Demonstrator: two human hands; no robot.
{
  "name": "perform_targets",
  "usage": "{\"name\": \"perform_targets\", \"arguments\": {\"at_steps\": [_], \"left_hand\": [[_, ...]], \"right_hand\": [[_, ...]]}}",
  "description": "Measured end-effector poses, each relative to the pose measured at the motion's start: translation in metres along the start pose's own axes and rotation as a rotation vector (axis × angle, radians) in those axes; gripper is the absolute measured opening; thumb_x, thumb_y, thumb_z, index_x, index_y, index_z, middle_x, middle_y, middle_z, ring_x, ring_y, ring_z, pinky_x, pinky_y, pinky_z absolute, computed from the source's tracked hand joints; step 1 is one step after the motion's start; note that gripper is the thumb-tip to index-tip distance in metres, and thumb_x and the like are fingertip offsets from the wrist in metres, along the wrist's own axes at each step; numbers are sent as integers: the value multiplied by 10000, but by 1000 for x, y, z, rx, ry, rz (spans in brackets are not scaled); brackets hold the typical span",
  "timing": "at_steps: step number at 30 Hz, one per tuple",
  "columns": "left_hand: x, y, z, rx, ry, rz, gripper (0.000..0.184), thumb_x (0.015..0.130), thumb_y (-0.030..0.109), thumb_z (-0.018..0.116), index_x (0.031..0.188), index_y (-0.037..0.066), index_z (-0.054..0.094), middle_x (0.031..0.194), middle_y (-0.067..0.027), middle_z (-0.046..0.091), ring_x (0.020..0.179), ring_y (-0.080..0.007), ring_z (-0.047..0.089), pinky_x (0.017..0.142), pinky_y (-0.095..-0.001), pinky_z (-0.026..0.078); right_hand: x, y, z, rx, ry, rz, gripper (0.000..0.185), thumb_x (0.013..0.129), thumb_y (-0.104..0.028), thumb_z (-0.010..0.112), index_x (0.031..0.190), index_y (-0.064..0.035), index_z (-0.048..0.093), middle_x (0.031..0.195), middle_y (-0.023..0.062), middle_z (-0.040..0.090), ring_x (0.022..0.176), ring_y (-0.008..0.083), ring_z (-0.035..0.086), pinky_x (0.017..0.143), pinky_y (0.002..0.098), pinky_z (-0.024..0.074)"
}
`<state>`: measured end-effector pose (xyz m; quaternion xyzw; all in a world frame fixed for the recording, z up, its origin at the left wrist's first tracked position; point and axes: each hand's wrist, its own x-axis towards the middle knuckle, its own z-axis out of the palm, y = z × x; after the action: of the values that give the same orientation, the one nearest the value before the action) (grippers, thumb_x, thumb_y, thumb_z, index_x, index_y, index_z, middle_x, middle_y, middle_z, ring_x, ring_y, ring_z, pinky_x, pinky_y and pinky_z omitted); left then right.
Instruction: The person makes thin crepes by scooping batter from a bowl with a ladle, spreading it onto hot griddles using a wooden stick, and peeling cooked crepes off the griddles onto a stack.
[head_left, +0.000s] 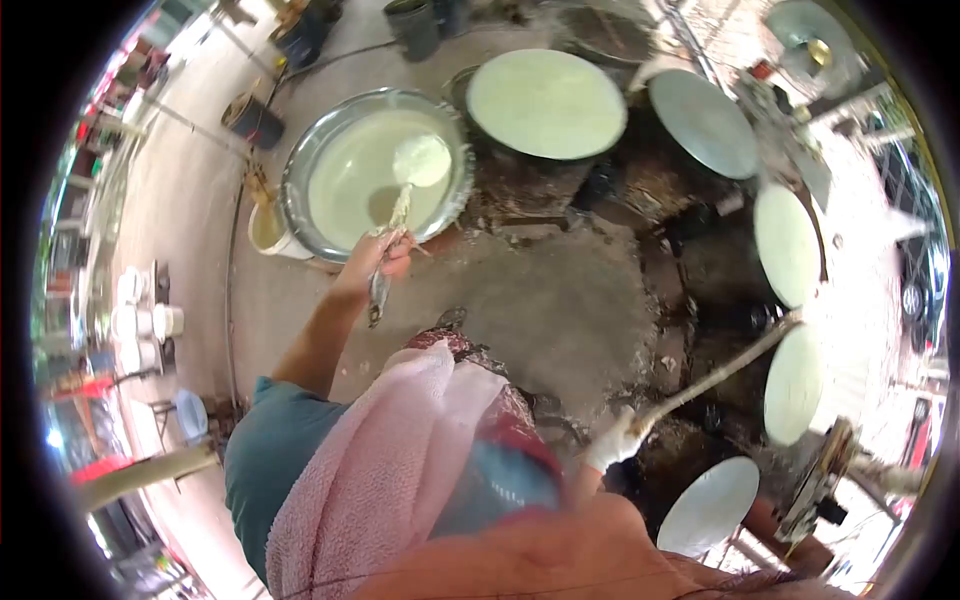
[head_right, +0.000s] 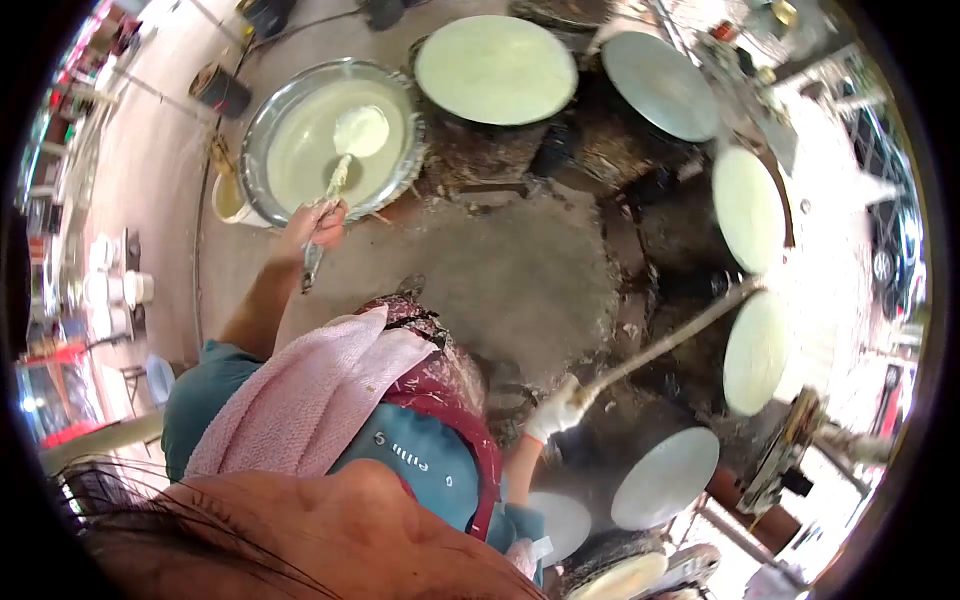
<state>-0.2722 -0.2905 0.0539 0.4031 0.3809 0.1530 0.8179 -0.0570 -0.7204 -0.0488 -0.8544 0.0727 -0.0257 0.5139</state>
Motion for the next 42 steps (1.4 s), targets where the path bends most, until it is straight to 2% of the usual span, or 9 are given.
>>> {"name": "perform_targets", "arguments": {"at_steps": [4, 10, 16, 21, 25, 30, 34, 38, 42], "left_hand": [[93, -24, -153, 1055, 501, -18, 190, 928, 150, 460, 954, -20, 540, 729, -160, 596, 563, -299, 599, 539, -394, 469], [182, 10, -206, 1747, 56, 239, 169, 841, 98, 488, 901, -20, 594, 870, -237, 643, 753, -402, 636, 658, -488, 503], [268, -35, -278, 1615, -170, -89, 179, 895, 133, 470, 925, -11, 573, 768, -196, 634, 654, -334, 639, 545, -449, 490], [180, -50, -279, 400, -70, -647, 260, 966, 239, 457, 840, 21, 522, 574, 25, 396, 435, -71, 369, 366, -260, 293], [132, -131, -303, -172, -321, -584, 341, 989, 345, 428, 921, 25, 524, 566, 47, 369, 406, -55, 318, 422, -250, 292], [77, -163, -222, -1013, -499, -378, 365, 991, 340, 425, 1069, -4, 519, 581, 83, 332, 402, -54, 341, 484, -260, 314], [82, -185, -220, -716, -265, -29, 386, 999, 328, 420, 1115, -34, 486, 621, 80, 339, 395, -46, 332, 457, -252, 303], [1, -29, -179, -202, 34, 164, 384, 999, 304, 433, 1141, -52, 459, 644, 77, 343, 386, -40, 329, 437, -238, 287], [-67, 111, -112, -781, -514, 353, 339, 999, 265, 441, 1127, -48, 455, 628, 76, 341, 373, -24, 315, 424, -201, 252]], "right_hand": [[-62, -57, 117, -165, -347, 51, 661, 829, 108, 552, 1436, -82, 372, 1412, 57, 471, 1008, 121, 558, 877, 256, 467], [-140, -48, 180, 17, -721, 194, 572, 831, 62, 622, 1370, -3, 439, 1358, 85, 513, 1143, 144, 542, 959, 261, 434], [-156, -52, 180, -98, -742, 226, 563, 842, 2, 649, 1366, 2, 444, 1339, 104, 528, 1121, 141, 552, 961, 272, 432], [-172, -80, 188, -186, -918, 83, 500, 883, -52, 624, 1344, 44, 456, 1222, 68, 595, 981, 90, 560, 880, 233, 451], [-192, -33, 168, -374, -1121, 144, 442, 951, -306, 522, 1382, -224, 465, 1047, 97, 695, 821, 114, 630, 730, 294, 496], [-202, -27, 141, -302, -1321, 201, 440, 951, -226, 561, 1352, -57, 495, 973, 5, 626, 814, 61, 531, 724, 220, 462], [-182, -23, 113, -262, -1367, 193, 474, 952, -321, 509, 1282, 19, 525, 969, 173, 662, 848, 151, 588, 778, 305, 480], [-163, -63, 101, 213, -1325, 23, 445, 947, -73, 527, 1380, -18, 443, 1132, 3, 596, 887, 47, 509, 728, 192, 443], [-134, -91, 109, 396, -1193, 208, 500, 889, 30, 558, 1374, -13, 449, 1319, -9, 519, 925, 35, 516, 795, 172, 444]]}}
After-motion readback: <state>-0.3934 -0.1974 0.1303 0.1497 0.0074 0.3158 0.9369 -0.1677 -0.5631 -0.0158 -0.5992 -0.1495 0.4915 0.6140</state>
